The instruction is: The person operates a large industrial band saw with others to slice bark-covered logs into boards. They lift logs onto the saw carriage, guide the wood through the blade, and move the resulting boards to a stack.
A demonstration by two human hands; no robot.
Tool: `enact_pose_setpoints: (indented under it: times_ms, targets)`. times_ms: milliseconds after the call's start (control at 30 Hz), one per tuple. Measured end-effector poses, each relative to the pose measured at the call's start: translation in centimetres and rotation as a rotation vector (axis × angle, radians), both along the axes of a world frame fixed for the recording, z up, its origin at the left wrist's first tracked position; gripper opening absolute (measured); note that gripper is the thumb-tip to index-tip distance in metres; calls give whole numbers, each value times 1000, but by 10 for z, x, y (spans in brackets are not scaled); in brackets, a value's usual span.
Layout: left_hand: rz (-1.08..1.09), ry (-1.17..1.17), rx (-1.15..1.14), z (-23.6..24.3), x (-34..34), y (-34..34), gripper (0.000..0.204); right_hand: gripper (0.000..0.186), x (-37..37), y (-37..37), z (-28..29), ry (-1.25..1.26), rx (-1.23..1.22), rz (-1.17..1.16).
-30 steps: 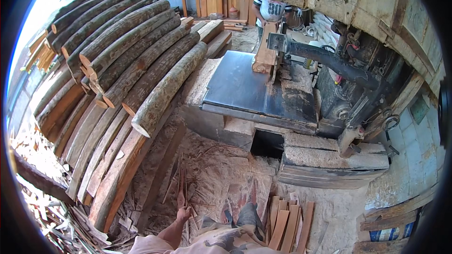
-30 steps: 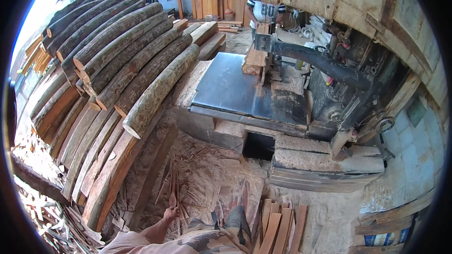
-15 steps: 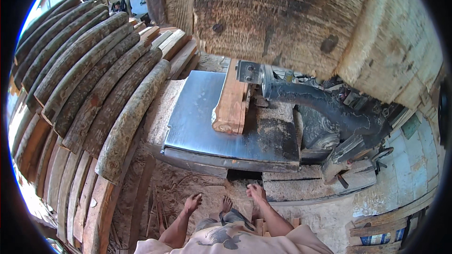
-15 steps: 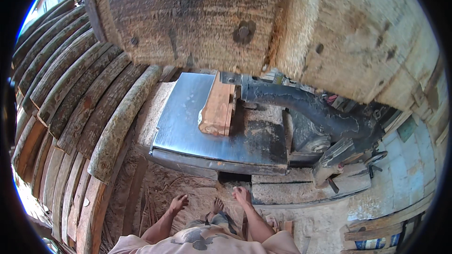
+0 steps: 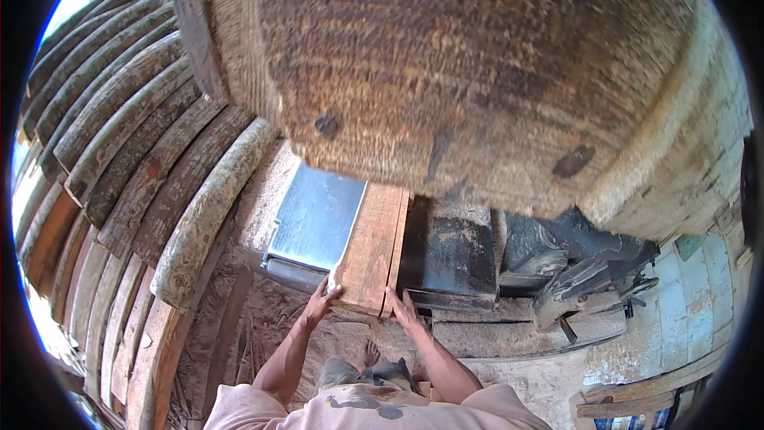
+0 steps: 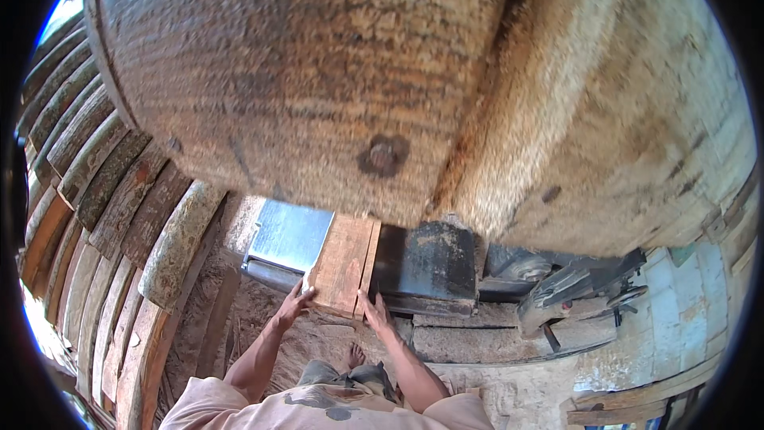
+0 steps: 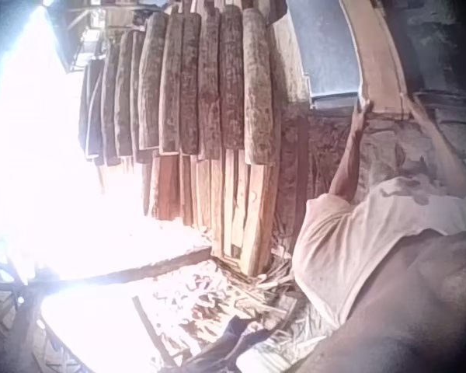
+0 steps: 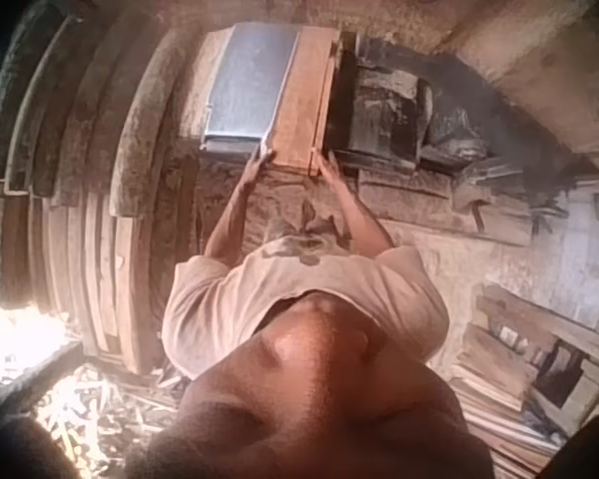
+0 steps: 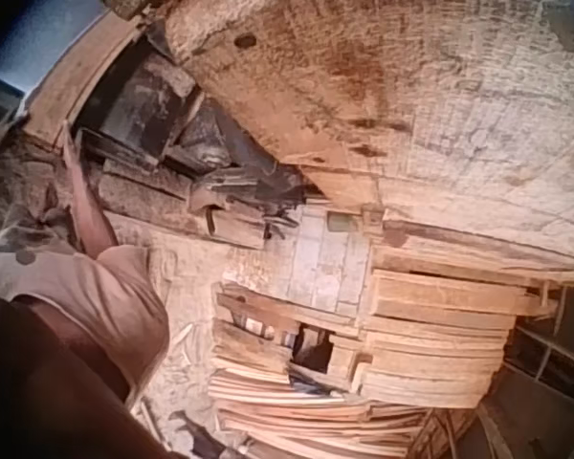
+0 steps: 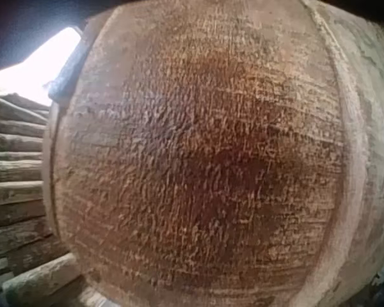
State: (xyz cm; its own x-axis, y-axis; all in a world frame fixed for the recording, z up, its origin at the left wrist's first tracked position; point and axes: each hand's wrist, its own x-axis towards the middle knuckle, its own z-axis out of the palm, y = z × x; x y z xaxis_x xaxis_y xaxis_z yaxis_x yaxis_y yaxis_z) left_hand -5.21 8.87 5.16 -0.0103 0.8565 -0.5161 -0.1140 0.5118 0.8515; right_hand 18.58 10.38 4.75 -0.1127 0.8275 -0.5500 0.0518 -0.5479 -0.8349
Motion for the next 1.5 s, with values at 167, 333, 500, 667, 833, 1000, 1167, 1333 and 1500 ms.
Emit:
enact_pose_setpoints:
  times_ms: [167,333,500,667,833,1000,1167,1333,1500]
  targets:
    - [58,-144,-10,-12,-3,-89,77,71,-15,-96,11,19,228,-11]
    - [48,-149,21,-7,-1,-167,72,73,-17,-174,-14,73,198,-43]
    - [64,-145,19,-11,-9,-245,75,77,-26,-259,19,-8,247,-26]
    - [56,-145,30,-11,-11,-330,75,77,-24,-341,-17,15,306,-15]
    - [215,-198,23,-27,-6,-424,87,77,-30,-433,-10,-71,330,-26]
    - [579,-496,-56,-75,35,-509,79,75,-40,-514,-32,-6,275,-49]
    - [437,-455,-80,-75,28,-578,66,76,-41,-586,-31,-16,352,-72]
    - [440,-385,-165,-72,31,-658,70,64,-41,-706,-33,108,239,-33]
    - [408,-467,-201,-50,37,-636,72,57,32,-774,-84,243,-75,-268]
